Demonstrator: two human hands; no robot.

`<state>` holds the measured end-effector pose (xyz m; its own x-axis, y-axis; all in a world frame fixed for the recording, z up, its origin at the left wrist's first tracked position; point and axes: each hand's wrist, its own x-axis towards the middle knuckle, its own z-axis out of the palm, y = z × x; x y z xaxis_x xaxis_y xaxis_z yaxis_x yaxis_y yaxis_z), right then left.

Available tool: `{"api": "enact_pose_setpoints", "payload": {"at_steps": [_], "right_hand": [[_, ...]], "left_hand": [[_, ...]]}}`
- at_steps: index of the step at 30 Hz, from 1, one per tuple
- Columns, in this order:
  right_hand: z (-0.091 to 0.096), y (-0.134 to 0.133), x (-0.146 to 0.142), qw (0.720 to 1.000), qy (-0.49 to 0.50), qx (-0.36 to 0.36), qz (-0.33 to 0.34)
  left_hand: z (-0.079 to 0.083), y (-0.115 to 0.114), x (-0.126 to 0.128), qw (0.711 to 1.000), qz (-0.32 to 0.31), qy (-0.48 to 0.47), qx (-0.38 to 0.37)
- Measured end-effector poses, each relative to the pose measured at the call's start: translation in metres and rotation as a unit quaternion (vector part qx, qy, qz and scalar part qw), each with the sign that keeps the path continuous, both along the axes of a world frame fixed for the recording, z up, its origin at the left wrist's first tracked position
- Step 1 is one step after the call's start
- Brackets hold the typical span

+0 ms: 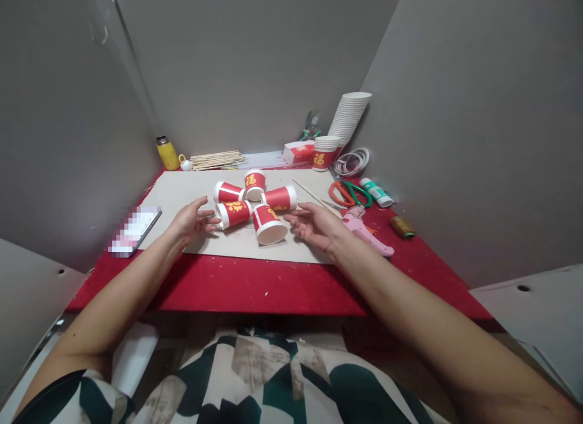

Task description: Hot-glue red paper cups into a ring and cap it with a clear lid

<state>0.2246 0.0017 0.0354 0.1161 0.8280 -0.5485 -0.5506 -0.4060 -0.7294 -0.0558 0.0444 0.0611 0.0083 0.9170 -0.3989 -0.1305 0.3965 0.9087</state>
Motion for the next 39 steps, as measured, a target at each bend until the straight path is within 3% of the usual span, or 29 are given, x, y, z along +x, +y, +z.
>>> {"api": "enact_pose_setpoints", "payload": {"at_steps": [12, 19, 25, 29, 31, 32, 33, 35, 36, 37, 39], "right_hand": [[-0.006, 0.007, -0.014, 0.999, 0.048, 0.005, 0.026], [-0.003, 0.007, -0.016, 0.999, 0.035, -0.005, 0.032], [-0.006, 0.000, -0.019, 0.998, -0.046, 0.025, 0.029], [-0.005, -0.022, -0.021, 0.982, -0.162, 0.093, -0.005], [-0.003, -0.034, -0.022, 0.941, -0.285, 0.184, -0.015], [-0.002, -0.038, -0.023, 0.890, -0.379, 0.254, -0.005], [-0.002, -0.040, -0.025, 0.821, -0.471, 0.321, 0.013], [-0.003, -0.038, -0.029, 0.668, -0.615, 0.415, 0.065], [-0.004, -0.033, -0.031, 0.614, -0.654, 0.432, 0.093], [-0.006, -0.028, -0.033, 0.576, -0.682, 0.435, 0.121], [-0.010, -0.016, -0.038, 0.530, -0.714, 0.427, 0.167]], "left_hand": [[-0.010, 0.013, -0.002, 0.999, -0.019, 0.024, 0.014], [-0.008, 0.028, -0.016, 0.995, -0.013, 0.081, 0.058], [-0.001, 0.063, -0.026, 0.975, 0.035, 0.166, 0.145], [0.004, 0.079, -0.018, 0.953, 0.025, 0.218, 0.207], [0.008, 0.079, -0.007, 0.941, -0.003, 0.233, 0.246], [0.011, 0.077, -0.001, 0.930, -0.028, 0.246, 0.271], [0.013, 0.076, 0.007, 0.916, -0.062, 0.262, 0.298], [0.019, 0.074, 0.023, 0.861, -0.161, 0.322, 0.359], [0.022, 0.075, 0.032, 0.827, -0.214, 0.353, 0.382], [0.025, 0.076, 0.040, 0.790, -0.259, 0.385, 0.400], [0.028, 0.084, 0.057, 0.731, -0.314, 0.443, 0.413]]}}
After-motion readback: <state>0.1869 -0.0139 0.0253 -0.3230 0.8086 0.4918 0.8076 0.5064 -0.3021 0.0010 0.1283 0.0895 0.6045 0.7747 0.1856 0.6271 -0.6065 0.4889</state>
